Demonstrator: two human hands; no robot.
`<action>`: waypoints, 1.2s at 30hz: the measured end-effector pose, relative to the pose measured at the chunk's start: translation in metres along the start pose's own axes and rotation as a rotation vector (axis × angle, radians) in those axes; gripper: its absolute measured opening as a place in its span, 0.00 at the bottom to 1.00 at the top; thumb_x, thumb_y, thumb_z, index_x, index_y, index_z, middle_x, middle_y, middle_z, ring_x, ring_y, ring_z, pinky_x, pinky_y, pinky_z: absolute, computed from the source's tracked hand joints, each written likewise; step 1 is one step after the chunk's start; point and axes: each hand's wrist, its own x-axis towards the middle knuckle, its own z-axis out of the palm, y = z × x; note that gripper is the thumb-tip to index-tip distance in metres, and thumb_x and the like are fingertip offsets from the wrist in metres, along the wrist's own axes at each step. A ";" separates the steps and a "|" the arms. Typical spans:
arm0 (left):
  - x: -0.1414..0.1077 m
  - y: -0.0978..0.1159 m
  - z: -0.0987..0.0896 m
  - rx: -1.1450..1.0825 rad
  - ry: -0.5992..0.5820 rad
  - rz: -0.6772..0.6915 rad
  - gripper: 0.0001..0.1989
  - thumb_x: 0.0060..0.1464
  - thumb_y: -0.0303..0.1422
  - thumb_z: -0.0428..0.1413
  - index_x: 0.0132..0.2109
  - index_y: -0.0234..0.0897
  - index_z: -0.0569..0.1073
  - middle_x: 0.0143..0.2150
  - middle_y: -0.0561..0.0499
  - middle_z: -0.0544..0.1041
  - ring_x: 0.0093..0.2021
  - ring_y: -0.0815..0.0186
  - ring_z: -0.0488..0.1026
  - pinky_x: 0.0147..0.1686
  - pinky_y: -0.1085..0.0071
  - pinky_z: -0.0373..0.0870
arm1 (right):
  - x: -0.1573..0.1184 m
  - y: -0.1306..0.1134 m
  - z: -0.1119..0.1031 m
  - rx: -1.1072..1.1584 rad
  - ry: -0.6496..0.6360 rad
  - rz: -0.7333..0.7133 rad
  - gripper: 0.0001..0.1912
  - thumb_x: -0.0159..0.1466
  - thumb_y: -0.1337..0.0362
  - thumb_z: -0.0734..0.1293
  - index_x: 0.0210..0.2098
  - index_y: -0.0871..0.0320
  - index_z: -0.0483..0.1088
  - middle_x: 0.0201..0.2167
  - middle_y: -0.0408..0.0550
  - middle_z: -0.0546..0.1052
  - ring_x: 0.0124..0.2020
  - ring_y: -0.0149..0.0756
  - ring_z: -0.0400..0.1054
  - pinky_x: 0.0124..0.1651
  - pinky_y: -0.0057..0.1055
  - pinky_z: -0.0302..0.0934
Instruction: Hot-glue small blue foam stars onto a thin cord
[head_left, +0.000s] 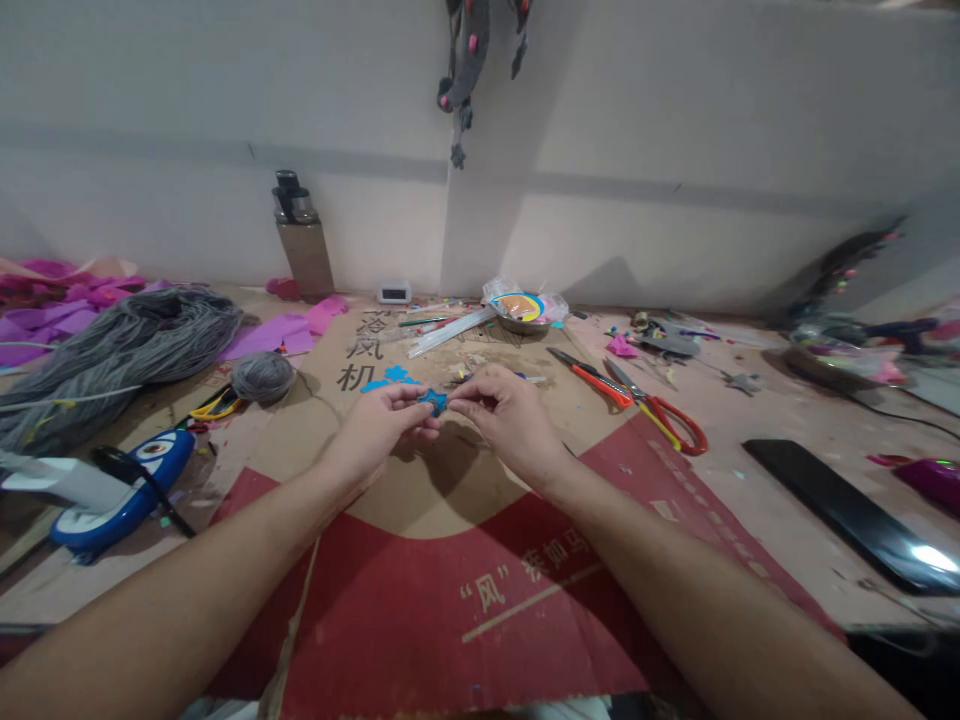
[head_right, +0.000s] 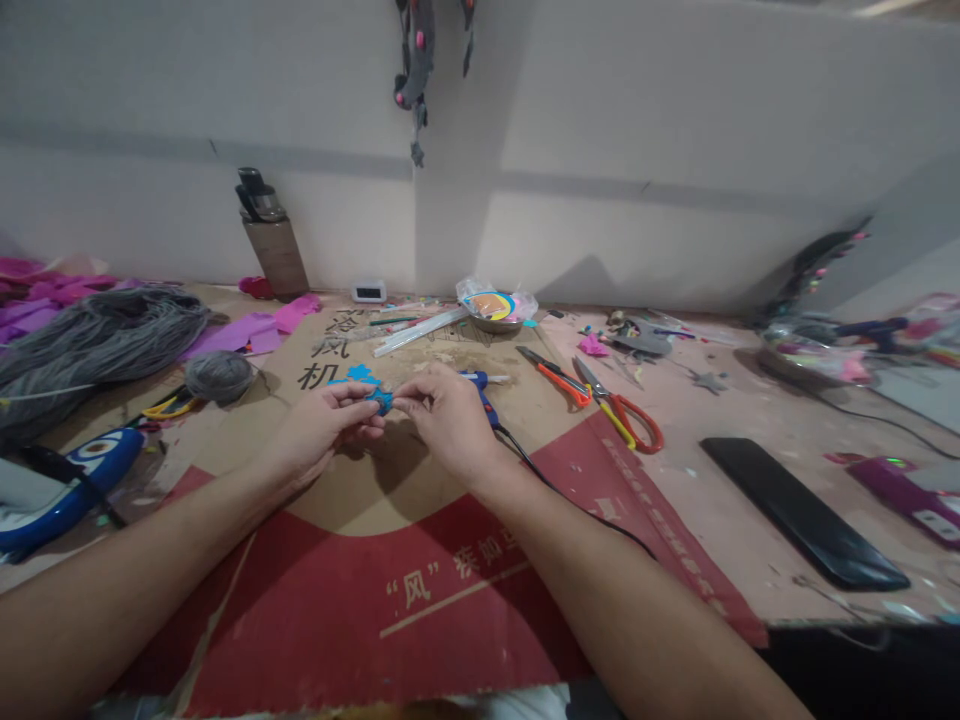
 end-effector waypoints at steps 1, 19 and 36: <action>0.000 0.000 0.000 -0.002 0.000 0.000 0.12 0.43 0.28 0.64 0.37 0.33 0.72 0.26 0.51 0.77 0.24 0.71 0.74 0.27 0.75 0.73 | 0.000 0.000 0.000 -0.012 -0.001 -0.017 0.03 0.58 0.69 0.70 0.30 0.56 0.77 0.27 0.45 0.72 0.31 0.32 0.64 0.35 0.31 0.58; -0.004 0.000 0.003 0.011 -0.127 -0.034 0.11 0.41 0.31 0.65 0.31 0.32 0.71 0.26 0.53 0.73 0.22 0.74 0.71 0.25 0.76 0.72 | -0.005 0.002 0.003 -0.179 -0.014 -0.150 0.06 0.62 0.69 0.66 0.31 0.56 0.75 0.29 0.46 0.71 0.33 0.32 0.65 0.35 0.29 0.58; -0.009 0.001 0.007 0.034 -0.133 0.047 0.15 0.40 0.32 0.65 0.33 0.34 0.68 0.25 0.56 0.70 0.22 0.73 0.69 0.23 0.77 0.68 | -0.005 -0.002 0.004 0.011 0.015 0.034 0.08 0.56 0.68 0.69 0.35 0.57 0.66 0.28 0.42 0.69 0.29 0.30 0.62 0.32 0.28 0.56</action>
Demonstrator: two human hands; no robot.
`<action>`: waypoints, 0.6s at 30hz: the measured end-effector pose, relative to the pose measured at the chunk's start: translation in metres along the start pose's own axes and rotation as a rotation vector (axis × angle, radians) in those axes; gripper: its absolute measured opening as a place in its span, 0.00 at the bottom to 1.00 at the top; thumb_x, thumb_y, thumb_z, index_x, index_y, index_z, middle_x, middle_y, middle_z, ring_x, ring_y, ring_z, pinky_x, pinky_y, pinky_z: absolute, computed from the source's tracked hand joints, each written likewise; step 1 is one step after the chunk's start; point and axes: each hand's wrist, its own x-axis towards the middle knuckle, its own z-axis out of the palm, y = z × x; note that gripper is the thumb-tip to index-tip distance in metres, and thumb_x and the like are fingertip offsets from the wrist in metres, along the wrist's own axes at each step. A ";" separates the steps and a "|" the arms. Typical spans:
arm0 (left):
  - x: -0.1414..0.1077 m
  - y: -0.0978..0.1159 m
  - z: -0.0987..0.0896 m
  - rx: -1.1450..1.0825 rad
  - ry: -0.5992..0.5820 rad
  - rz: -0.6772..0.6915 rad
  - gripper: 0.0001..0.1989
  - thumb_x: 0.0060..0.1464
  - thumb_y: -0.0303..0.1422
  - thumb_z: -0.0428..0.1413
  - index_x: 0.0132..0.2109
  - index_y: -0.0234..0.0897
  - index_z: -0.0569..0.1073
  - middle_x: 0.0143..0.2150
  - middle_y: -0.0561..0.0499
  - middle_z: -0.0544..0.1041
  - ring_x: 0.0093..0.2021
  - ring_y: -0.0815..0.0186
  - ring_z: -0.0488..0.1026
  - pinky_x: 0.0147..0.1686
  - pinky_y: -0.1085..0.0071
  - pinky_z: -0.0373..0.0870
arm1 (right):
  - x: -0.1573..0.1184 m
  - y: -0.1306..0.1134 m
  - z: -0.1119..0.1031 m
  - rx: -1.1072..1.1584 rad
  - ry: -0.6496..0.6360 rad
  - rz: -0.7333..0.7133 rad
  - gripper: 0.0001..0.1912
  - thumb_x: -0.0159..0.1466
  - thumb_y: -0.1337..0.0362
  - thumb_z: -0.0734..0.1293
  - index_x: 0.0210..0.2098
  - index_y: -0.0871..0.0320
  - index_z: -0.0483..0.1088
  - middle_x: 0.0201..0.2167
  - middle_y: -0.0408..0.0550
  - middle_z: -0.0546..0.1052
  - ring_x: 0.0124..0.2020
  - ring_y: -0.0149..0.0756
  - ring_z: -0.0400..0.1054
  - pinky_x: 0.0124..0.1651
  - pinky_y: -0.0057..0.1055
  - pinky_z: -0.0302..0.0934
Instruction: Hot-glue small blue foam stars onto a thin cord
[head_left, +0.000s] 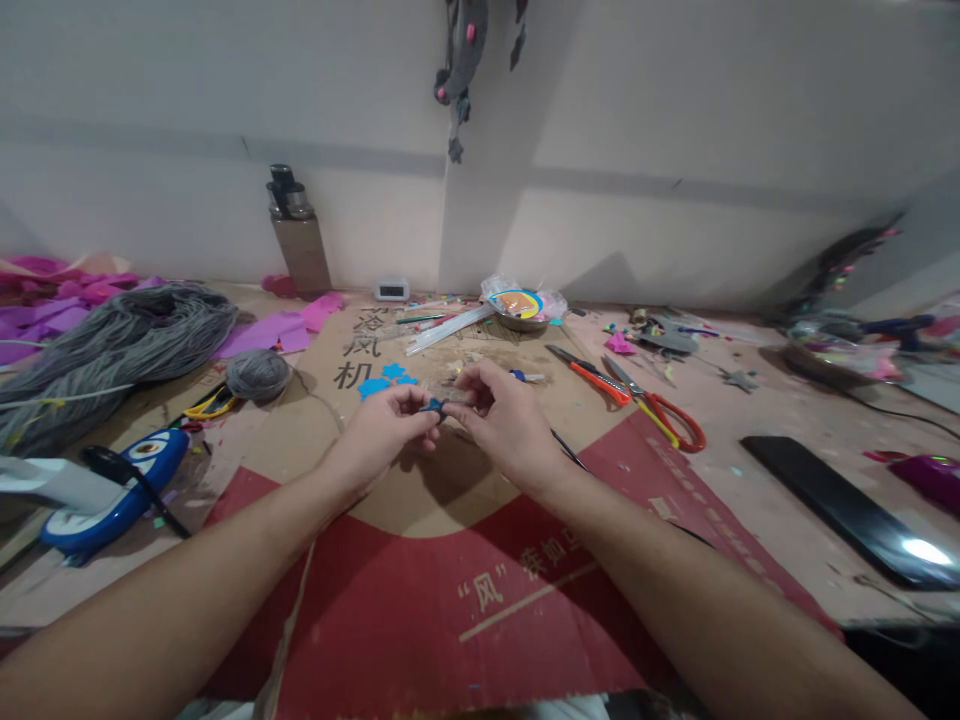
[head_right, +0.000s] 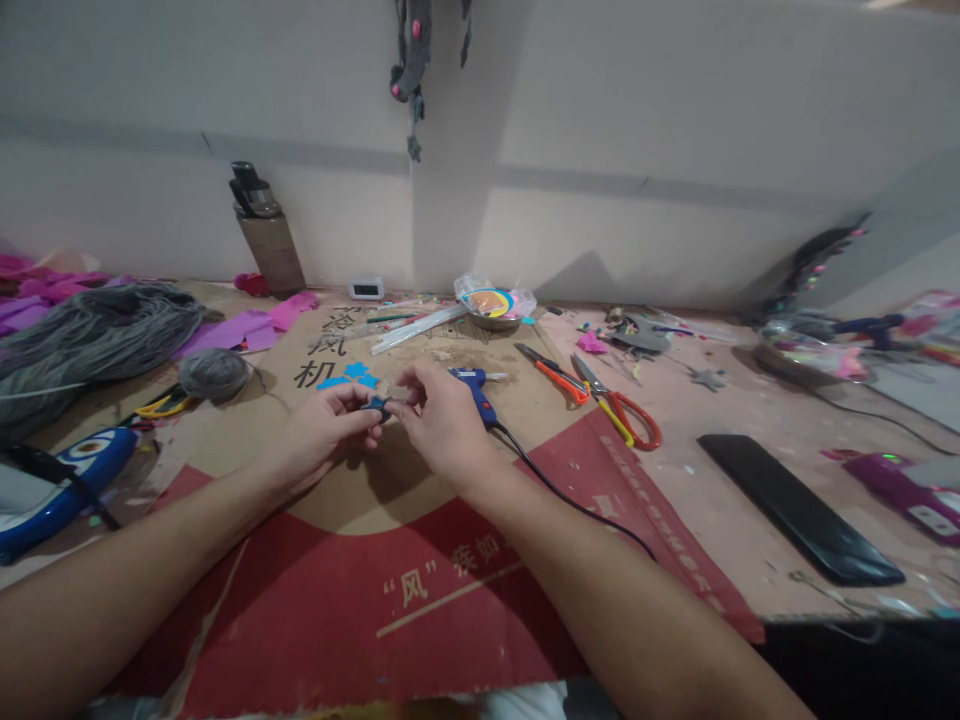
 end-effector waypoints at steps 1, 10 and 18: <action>0.000 0.000 0.000 0.008 0.001 0.011 0.14 0.40 0.32 0.65 0.33 0.34 0.68 0.25 0.56 0.70 0.23 0.74 0.69 0.23 0.77 0.67 | 0.000 0.001 0.000 0.046 -0.006 0.043 0.10 0.56 0.67 0.69 0.36 0.57 0.65 0.27 0.42 0.68 0.28 0.30 0.62 0.31 0.28 0.56; 0.002 -0.001 -0.006 0.202 -0.070 0.103 0.11 0.44 0.35 0.63 0.33 0.35 0.70 0.27 0.56 0.70 0.23 0.73 0.67 0.26 0.74 0.69 | 0.007 -0.001 0.000 0.390 -0.158 0.314 0.08 0.52 0.64 0.69 0.30 0.59 0.68 0.23 0.38 0.67 0.24 0.26 0.58 0.26 0.25 0.53; 0.004 -0.002 -0.010 0.222 -0.066 0.114 0.09 0.46 0.35 0.61 0.34 0.35 0.73 0.23 0.54 0.71 0.21 0.73 0.66 0.22 0.77 0.64 | 0.004 0.001 0.002 0.683 -0.292 0.491 0.15 0.50 0.60 0.72 0.34 0.58 0.68 0.23 0.36 0.67 0.19 0.21 0.54 0.21 0.23 0.47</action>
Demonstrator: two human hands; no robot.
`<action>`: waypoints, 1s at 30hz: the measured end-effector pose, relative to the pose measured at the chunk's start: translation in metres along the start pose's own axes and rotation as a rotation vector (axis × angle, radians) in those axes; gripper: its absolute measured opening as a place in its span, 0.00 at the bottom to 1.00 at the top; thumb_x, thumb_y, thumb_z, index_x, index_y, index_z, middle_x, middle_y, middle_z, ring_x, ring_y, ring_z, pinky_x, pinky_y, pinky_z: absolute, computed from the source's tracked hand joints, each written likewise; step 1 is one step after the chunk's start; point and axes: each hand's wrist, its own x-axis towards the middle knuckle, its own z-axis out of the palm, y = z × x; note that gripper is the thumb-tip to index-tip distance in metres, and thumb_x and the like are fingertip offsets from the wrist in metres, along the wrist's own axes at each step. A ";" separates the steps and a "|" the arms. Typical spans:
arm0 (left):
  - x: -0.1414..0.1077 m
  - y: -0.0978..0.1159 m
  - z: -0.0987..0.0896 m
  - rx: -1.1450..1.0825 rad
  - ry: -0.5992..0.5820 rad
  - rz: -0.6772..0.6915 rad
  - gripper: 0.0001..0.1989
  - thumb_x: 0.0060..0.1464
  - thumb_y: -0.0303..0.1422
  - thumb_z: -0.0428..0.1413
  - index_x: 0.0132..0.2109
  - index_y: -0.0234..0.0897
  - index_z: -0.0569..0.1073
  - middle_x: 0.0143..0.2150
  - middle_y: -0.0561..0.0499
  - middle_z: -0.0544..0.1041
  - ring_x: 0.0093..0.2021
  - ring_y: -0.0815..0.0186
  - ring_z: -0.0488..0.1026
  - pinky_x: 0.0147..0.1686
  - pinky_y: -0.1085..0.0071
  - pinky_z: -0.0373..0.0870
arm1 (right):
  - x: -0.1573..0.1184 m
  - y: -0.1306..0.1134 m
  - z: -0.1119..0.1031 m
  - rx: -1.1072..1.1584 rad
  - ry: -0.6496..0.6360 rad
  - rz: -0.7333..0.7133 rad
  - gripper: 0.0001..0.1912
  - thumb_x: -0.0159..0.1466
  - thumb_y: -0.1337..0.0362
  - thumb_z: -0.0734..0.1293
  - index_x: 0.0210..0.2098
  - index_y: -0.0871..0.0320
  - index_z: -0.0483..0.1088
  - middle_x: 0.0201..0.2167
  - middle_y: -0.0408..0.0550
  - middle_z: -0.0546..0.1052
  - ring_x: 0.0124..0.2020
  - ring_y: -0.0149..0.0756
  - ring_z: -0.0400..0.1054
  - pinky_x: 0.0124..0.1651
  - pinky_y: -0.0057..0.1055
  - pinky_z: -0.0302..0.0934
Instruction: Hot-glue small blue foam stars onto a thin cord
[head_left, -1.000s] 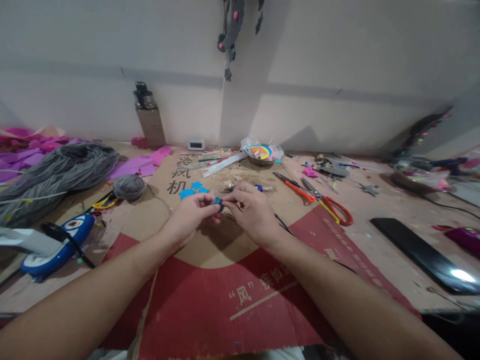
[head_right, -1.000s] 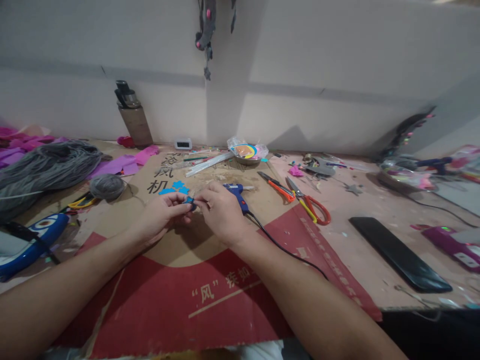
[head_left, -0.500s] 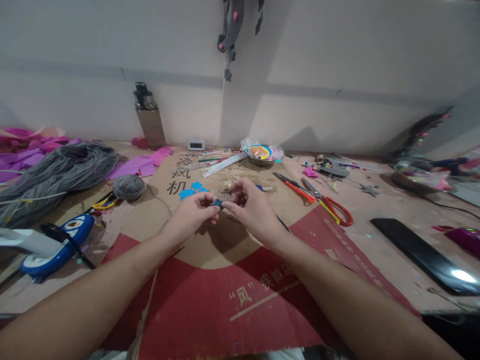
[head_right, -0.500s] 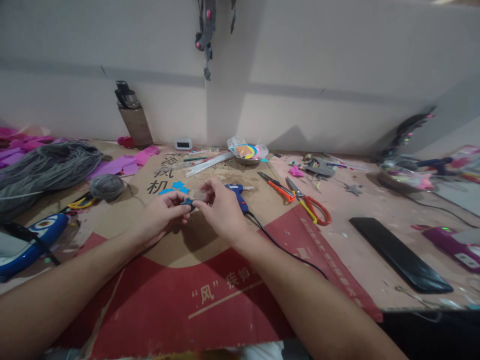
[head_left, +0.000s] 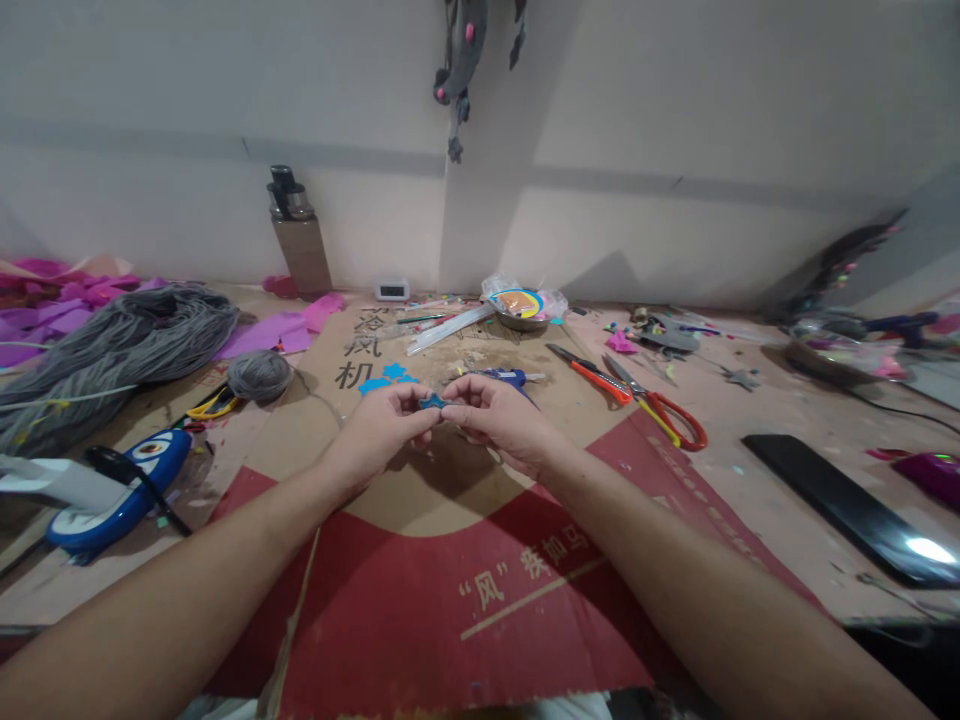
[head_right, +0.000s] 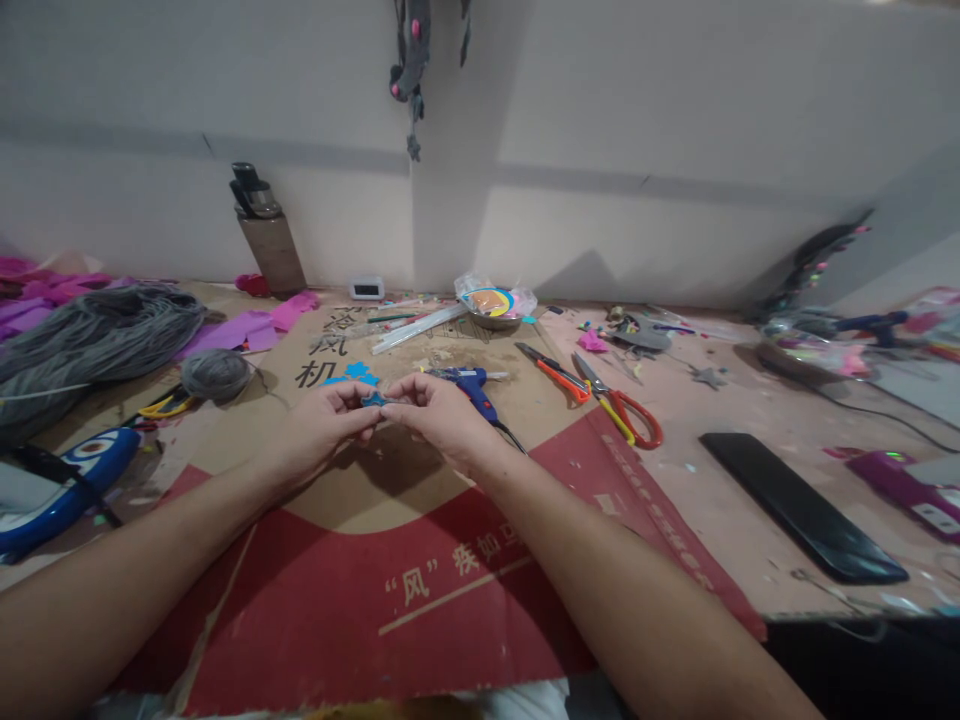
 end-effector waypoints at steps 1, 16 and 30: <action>0.000 -0.001 0.000 -0.002 0.008 -0.008 0.09 0.46 0.35 0.61 0.35 0.35 0.73 0.22 0.54 0.71 0.20 0.73 0.66 0.22 0.77 0.63 | 0.000 0.000 0.000 0.000 0.000 -0.003 0.15 0.49 0.61 0.72 0.34 0.59 0.68 0.24 0.37 0.68 0.19 0.21 0.55 0.21 0.23 0.48; -0.001 0.006 0.003 0.033 0.093 -0.006 0.11 0.45 0.36 0.62 0.34 0.35 0.71 0.22 0.55 0.71 0.20 0.72 0.69 0.22 0.75 0.65 | 0.002 0.001 0.000 -0.045 0.056 -0.100 0.11 0.53 0.58 0.69 0.28 0.58 0.65 0.21 0.35 0.64 0.18 0.22 0.53 0.22 0.24 0.47; -0.003 0.007 0.004 0.162 0.079 -0.023 0.09 0.47 0.37 0.60 0.33 0.36 0.72 0.20 0.54 0.72 0.19 0.71 0.69 0.17 0.77 0.59 | 0.002 -0.004 -0.001 -0.399 0.142 -0.229 0.05 0.56 0.64 0.67 0.27 0.59 0.67 0.23 0.40 0.68 0.24 0.26 0.59 0.28 0.26 0.53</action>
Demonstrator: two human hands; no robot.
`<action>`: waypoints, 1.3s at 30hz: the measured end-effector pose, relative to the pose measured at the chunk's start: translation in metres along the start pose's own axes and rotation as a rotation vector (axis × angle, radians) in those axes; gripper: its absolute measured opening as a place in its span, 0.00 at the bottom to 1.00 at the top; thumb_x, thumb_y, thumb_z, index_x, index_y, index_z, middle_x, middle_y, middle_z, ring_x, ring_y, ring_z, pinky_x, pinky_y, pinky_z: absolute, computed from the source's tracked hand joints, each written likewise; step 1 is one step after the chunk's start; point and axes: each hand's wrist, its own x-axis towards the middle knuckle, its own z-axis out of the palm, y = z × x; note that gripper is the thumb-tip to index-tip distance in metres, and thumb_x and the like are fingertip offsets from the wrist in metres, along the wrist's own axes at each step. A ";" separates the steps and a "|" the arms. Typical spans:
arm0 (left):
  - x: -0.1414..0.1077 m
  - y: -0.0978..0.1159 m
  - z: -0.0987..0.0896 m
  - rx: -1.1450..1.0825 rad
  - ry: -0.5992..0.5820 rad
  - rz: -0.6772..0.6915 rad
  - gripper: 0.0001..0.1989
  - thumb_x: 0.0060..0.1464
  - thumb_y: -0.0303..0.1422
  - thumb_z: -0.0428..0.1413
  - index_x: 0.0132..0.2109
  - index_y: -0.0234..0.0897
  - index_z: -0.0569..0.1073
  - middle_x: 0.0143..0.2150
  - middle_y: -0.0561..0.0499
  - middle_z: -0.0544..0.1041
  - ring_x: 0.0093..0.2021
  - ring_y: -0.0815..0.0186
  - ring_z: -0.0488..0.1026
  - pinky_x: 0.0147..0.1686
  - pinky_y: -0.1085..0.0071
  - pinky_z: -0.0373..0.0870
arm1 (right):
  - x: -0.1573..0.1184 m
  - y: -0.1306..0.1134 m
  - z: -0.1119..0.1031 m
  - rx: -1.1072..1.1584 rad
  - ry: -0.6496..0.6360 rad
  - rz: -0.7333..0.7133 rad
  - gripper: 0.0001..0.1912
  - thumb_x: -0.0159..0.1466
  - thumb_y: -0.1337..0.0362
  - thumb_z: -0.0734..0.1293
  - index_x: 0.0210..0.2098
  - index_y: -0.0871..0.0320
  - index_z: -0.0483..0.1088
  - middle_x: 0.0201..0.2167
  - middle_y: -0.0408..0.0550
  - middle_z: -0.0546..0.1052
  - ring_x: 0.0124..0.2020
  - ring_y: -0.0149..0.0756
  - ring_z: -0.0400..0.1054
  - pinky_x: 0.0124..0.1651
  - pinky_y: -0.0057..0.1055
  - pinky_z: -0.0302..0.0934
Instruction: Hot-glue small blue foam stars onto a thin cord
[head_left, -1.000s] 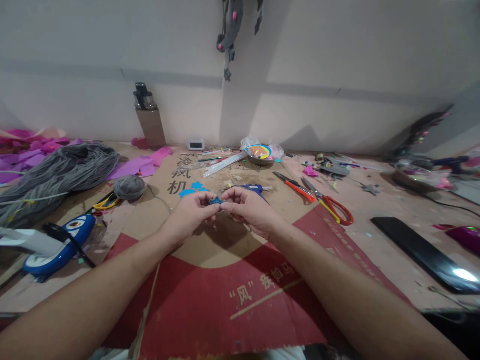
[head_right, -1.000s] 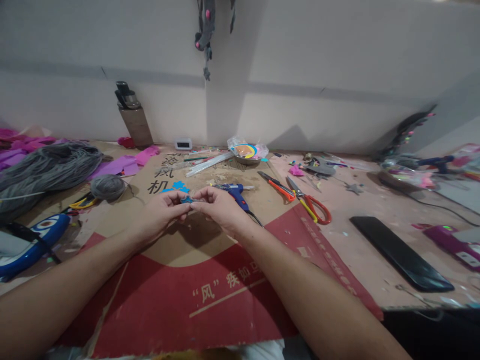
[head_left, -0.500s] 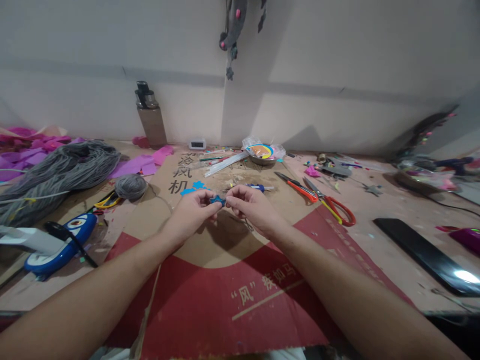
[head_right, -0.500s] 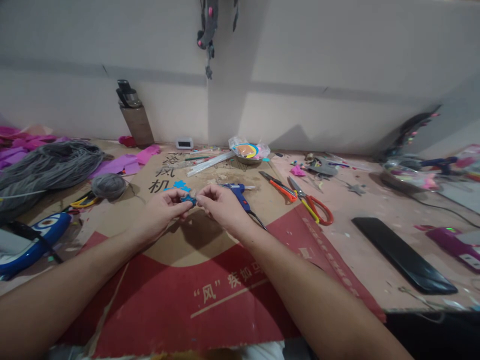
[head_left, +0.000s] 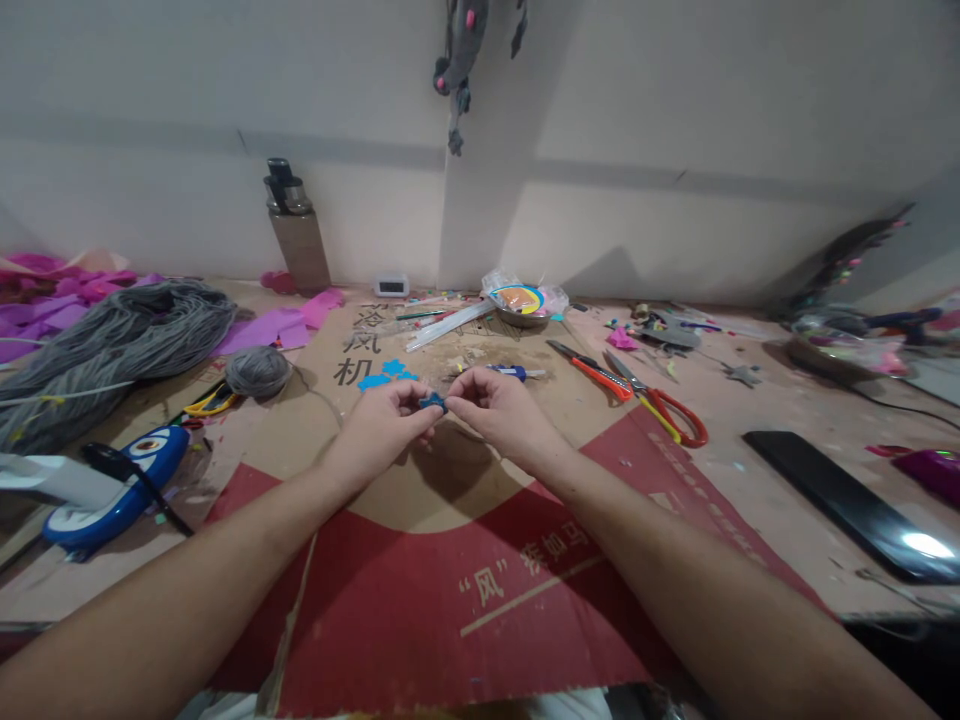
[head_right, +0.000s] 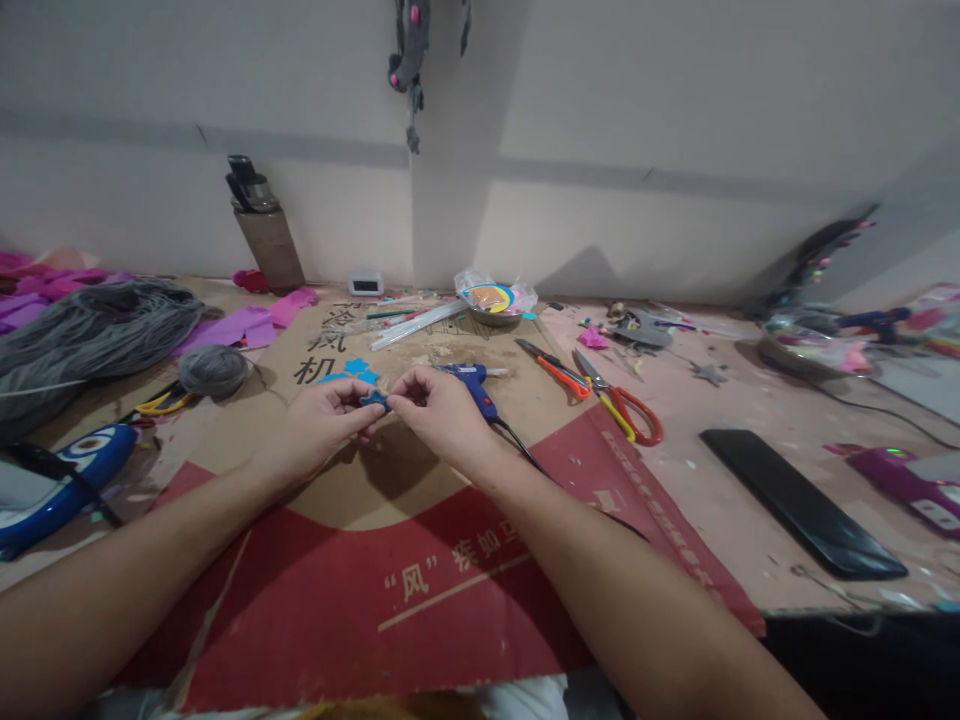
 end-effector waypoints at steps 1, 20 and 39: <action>0.000 0.000 0.000 0.016 0.003 0.005 0.09 0.48 0.37 0.60 0.33 0.36 0.72 0.20 0.54 0.71 0.18 0.71 0.67 0.16 0.77 0.57 | 0.000 0.000 0.000 -0.002 -0.002 0.003 0.05 0.56 0.64 0.66 0.27 0.59 0.67 0.23 0.40 0.68 0.24 0.27 0.59 0.28 0.26 0.54; 0.001 -0.006 -0.004 0.076 0.055 0.072 0.03 0.46 0.30 0.53 0.29 0.35 0.71 0.20 0.58 0.64 0.21 0.73 0.58 0.22 0.74 0.52 | -0.007 -0.001 0.002 -0.087 -0.014 -0.160 0.04 0.59 0.65 0.66 0.34 0.58 0.72 0.29 0.44 0.75 0.30 0.30 0.67 0.34 0.29 0.60; -0.002 0.002 0.000 0.056 0.000 -0.068 0.04 0.46 0.32 0.54 0.30 0.36 0.70 0.18 0.57 0.67 0.17 0.74 0.60 0.18 0.76 0.53 | -0.007 -0.002 0.003 -0.535 0.030 -0.392 0.12 0.68 0.66 0.57 0.27 0.57 0.61 0.30 0.46 0.65 0.33 0.33 0.59 0.37 0.31 0.54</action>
